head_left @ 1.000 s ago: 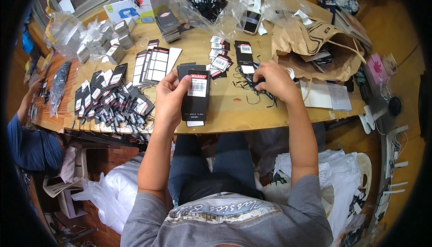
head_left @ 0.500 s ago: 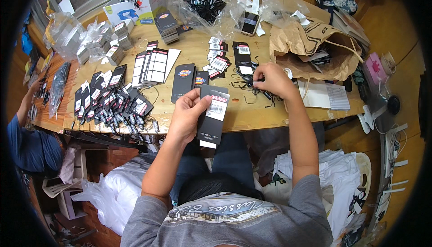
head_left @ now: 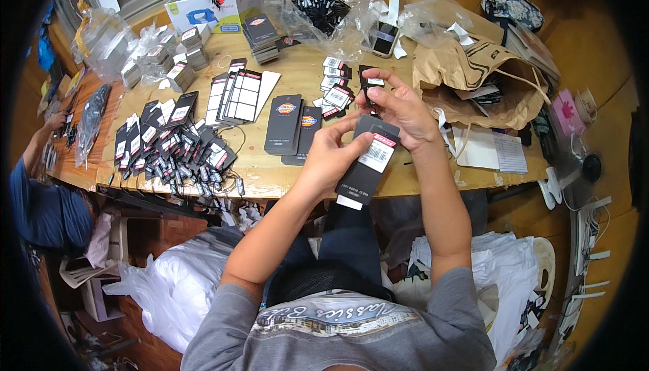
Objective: The person sits at a cluttered table and repeatedly picks up small black tags and black plastic fasteners. They thread the fasteners through the holes in the tags and place the assembled items into a pile on the table.
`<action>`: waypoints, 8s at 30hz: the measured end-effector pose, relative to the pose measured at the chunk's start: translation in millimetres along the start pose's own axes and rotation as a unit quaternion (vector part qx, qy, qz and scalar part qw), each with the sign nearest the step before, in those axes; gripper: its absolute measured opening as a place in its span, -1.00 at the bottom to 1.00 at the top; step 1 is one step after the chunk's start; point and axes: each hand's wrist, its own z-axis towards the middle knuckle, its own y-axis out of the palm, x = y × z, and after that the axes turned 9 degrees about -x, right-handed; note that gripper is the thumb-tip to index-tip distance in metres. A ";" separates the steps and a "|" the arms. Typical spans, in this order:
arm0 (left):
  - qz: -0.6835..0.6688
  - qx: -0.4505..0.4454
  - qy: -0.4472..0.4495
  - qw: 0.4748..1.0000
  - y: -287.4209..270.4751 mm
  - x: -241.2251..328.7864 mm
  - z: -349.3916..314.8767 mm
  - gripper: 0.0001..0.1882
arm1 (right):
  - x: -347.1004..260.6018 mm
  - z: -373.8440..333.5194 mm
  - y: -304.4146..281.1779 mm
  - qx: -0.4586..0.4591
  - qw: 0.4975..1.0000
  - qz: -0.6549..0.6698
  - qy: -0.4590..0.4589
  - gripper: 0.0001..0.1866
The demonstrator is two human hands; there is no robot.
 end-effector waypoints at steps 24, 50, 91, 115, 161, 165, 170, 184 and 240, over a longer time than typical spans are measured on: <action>-0.131 0.048 0.004 0.990 -26.0 7.3 -23.8 -0.79 | -25.0 -19.8 36.3 0.089 0.961 -0.213 -0.154 -0.89; 0.346 0.177 0.236 0.891 -16.5 -0.1 -33.7 -0.76 | 44.9 -25.6 46.8 0.160 0.952 -0.226 -0.130 -0.94; 0.396 0.108 0.247 0.878 -17.8 13.4 -40.9 -0.71 | 32.5 -32.1 60.2 0.155 0.770 -0.542 -0.298 -0.87; 0.344 0.071 0.275 0.895 -17.3 21.4 -40.0 -0.69 | 38.4 -35.9 65.5 0.173 0.619 -0.660 -0.389 -0.80; 0.181 0.054 0.180 0.965 -25.1 16.0 -23.8 -0.96 | 47.0 -37.5 58.2 0.120 0.842 -0.505 -0.146 -0.91; 0.158 0.061 0.224 0.960 -30.4 25.5 -32.9 -0.98 | 44.0 -47.6 47.9 0.004 0.960 -0.279 -0.025 -0.92; 0.133 0.044 0.261 0.955 -37.4 43.2 -46.9 -0.91 | 37.0 -60.6 35.5 -0.042 0.992 -0.118 0.012 -0.85; 0.071 0.011 0.119 0.990 -14.7 40.2 -63.0 -0.91 | 19.2 -76.6 51.7 -0.005 0.991 -0.108 -0.082 -0.83; -0.367 -0.066 -0.236 0.897 -25.5 -79.6 -101.6 -0.77 | 53.1 -55.0 47.6 -0.011 0.724 -0.689 0.031 -0.89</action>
